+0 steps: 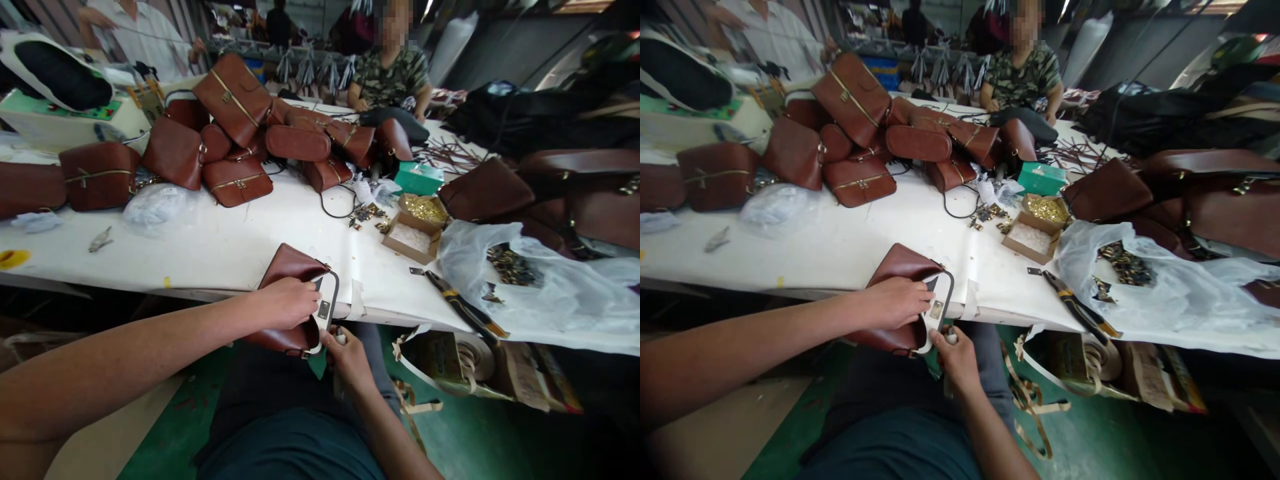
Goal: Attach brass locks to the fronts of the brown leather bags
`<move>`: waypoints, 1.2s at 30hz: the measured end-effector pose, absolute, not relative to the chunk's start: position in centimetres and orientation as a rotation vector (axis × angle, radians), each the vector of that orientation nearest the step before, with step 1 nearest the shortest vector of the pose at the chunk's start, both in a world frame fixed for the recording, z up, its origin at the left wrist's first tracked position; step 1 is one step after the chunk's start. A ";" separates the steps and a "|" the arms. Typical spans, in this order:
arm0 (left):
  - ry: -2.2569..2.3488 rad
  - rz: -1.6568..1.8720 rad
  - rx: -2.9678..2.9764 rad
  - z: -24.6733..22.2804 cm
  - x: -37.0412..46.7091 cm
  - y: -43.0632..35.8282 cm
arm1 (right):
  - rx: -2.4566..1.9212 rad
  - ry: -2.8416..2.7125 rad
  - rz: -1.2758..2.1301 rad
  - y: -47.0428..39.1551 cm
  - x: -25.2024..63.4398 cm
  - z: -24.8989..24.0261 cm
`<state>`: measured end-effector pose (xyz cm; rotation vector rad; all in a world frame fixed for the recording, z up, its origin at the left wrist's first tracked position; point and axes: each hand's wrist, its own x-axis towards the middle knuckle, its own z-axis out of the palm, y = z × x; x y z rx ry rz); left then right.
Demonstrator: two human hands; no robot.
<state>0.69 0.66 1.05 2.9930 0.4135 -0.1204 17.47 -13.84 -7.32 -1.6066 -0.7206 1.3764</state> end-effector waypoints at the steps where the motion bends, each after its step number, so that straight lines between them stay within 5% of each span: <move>1: 0.393 -0.118 3.033 1.6 0.6 0.1 | -1.563 -0.689 1.403 -13.9 17.3 -7.5; 10: 0.794 0.486 2.859 7.2 -0.9 -3.6 | -1.386 -1.947 1.470 -7.9 25.8 5.3; 16: 1.016 0.244 2.113 1.8 -0.1 -5.0 | -1.428 -2.655 1.156 -2.5 23.7 9.3; 19: 1.062 0.442 1.664 -2.2 0.5 -6.9 | -1.421 -2.770 1.019 -1.1 22.3 9.1; 25: 1.136 0.598 1.320 -7.2 3.2 -9.4 | -1.449 -2.209 0.940 -1.6 19.5 8.3; 30: 1.134 0.671 1.127 -7.5 4.0 -8.8 | -1.146 -1.424 1.032 -3.6 16.9 6.2; 36: 1.235 0.718 0.838 -8.4 4.4 -8.4 | -1.124 -1.149 0.926 -4.6 17.3 0.8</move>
